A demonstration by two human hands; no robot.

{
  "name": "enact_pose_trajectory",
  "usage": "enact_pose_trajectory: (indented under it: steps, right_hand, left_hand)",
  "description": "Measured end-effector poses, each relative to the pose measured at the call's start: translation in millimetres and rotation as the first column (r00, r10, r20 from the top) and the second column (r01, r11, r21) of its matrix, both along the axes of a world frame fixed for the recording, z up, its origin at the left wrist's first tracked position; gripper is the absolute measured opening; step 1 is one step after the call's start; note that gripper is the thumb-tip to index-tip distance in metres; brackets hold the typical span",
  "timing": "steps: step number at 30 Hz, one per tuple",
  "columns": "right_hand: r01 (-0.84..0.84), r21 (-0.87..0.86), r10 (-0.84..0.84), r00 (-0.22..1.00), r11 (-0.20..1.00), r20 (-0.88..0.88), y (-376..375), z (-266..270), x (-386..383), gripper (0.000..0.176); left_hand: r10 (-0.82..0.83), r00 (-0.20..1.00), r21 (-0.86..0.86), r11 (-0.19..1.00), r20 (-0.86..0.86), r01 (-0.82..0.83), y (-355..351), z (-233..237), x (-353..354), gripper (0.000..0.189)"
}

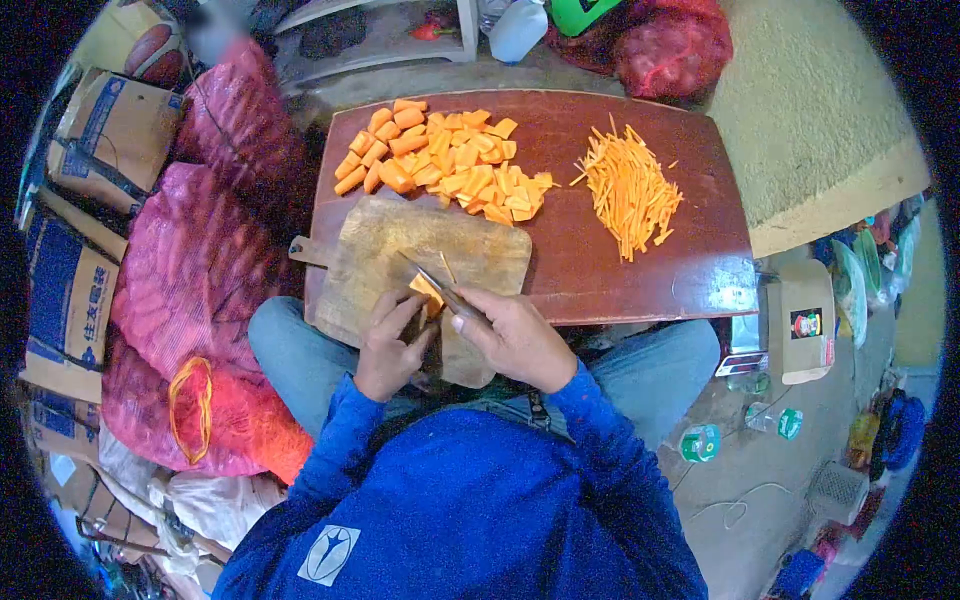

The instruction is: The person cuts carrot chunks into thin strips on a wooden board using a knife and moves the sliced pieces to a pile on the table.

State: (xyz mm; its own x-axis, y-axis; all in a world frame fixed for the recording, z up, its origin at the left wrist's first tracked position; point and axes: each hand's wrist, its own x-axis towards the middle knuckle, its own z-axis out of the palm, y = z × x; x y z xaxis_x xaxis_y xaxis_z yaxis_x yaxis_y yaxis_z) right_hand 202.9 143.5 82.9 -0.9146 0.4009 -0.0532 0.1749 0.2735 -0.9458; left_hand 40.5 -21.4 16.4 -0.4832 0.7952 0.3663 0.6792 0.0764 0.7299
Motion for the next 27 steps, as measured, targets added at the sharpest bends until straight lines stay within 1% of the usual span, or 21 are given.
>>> enact_pose_trajectory:
  steps: [1, 2, 3, 4, 5, 7, 10, 11, 12, 14, 15, 16, 18, 19, 21, 22, 24, 25, 27]
  right_hand:
    - [-0.006, -0.01, 0.006, 1.0, 1.0, -0.026, 0, 2, 0, 0.042]
    - [-0.012, -0.011, 0.012, 1.0, 1.0, -0.025, -1, 3, 1, 0.042]
    - [0.008, 0.041, -0.006, 0.999, 0.999, -0.043, -3, 4, 4, 0.043]
    - [0.028, 0.094, -0.023, 0.998, 0.995, -0.062, -4, 5, 8, 0.044]
    - [0.025, 0.097, -0.019, 0.998, 0.995, -0.06, -5, 7, 13, 0.044]
    - [0.025, 0.164, -0.02, 0.999, 0.986, -0.034, -12, 11, 23, 0.048]
    - [-0.015, 0.153, 0.019, 1.0, 0.988, -0.024, -23, 13, 33, 0.049]
    - [-0.054, 0.182, 0.05, 0.998, 0.982, 0.024, -26, 12, 38, 0.049]
    - [-0.055, 0.181, 0.05, 0.998, 0.982, 0.031, -30, 13, 41, 0.049]
    - [-0.058, 0.23, 0.027, 0.991, 0.971, 0.132, -38, 19, 46, 0.05]
    - [-0.077, 0.266, 0.035, 0.986, 0.961, 0.161, -40, 24, 47, 0.051]
    - [-0.081, 0.267, 0.037, 0.985, 0.96, 0.167, -42, 27, 47, 0.051]
    - [-0.112, 0.32, 0.044, 0.976, 0.941, 0.214, -42, 32, 46, 0.051]
    - [-0.118, 0.322, 0.047, 0.975, 0.94, 0.218, -41, 35, 41, 0.051]
    - [-0.111, 0.269, 0.031, 0.958, 0.957, 0.285, -39, 40, 25, 0.047]
    - [-0.116, 0.266, 0.035, 0.956, 0.957, 0.291, -37, 34, 17, 0.047]
    - [-0.158, 0.285, 0.086, 0.965, 0.945, 0.248, -29, 15, -2, 0.046]
    - [-0.15, 0.277, 0.094, 0.974, 0.949, 0.205, -26, 13, -11, 0.047]
    - [-0.151, 0.271, 0.093, 0.972, 0.951, 0.215, -19, 8, -19, 0.046]
  left_hand:
    - [0.006, 1.0, -0.004, 1.0, 0.001, -0.006, 0, -4, -1, 0.04]
    - [-0.002, 0.999, 0.009, 1.0, -0.051, 0.003, 3, -9, -2, 0.036]
    - [-0.01, 0.995, 0.025, 1.0, -0.102, 0.013, 5, -10, -2, 0.032]
    - [-0.005, 0.995, 0.028, 1.0, -0.1, 0.008, 5, -9, -2, 0.032]
    - [-0.014, 0.993, 0.007, 1.0, -0.12, 0.015, 6, -8, -3, 0.03]
    - [-0.025, 0.99, -0.015, 1.0, -0.136, 0.023, 6, -8, -4, 0.028]
    - [-0.037, 0.986, 0.02, 0.999, -0.16, 0.04, 10, -9, -7, 0.028]
    - [-0.044, 0.977, 0.021, 0.999, -0.211, 0.049, 10, -9, -7, 0.03]
    - [-0.05, 0.964, 0.02, 0.998, -0.26, 0.057, 10, -7, -8, 0.033]
    - [-0.079, 0.962, 0.002, 0.997, -0.262, 0.082, 9, -4, -9, 0.036]
    - [-0.108, 0.957, -0.015, 0.994, -0.27, 0.108, 9, -4, -10, 0.038]
    - [-0.106, 0.959, -0.013, 0.994, -0.264, 0.106, 8, -5, -11, 0.038]
    - [-0.137, 0.944, -0.065, 0.99, -0.3, 0.123, 6, -8, -13, 0.042]
    - [-0.132, 0.946, -0.062, 0.991, -0.296, 0.119, 6, -8, -13, 0.042]
    - [-0.133, 0.943, -0.11, 0.988, -0.304, 0.104, 4, -9, -12, 0.043]
    - [-0.13, 0.946, -0.111, 0.989, -0.298, 0.101, 3, -10, -12, 0.043]
    - [-0.133, 0.954, -0.113, 0.988, -0.268, 0.106, 3, -10, -12, 0.043]
    - [-0.131, 0.955, -0.111, 0.988, -0.266, 0.105, 4, -10, -12, 0.043]
    - [-0.09, 0.957, -0.061, 0.995, -0.277, 0.076, 7, -8, -9, 0.041]
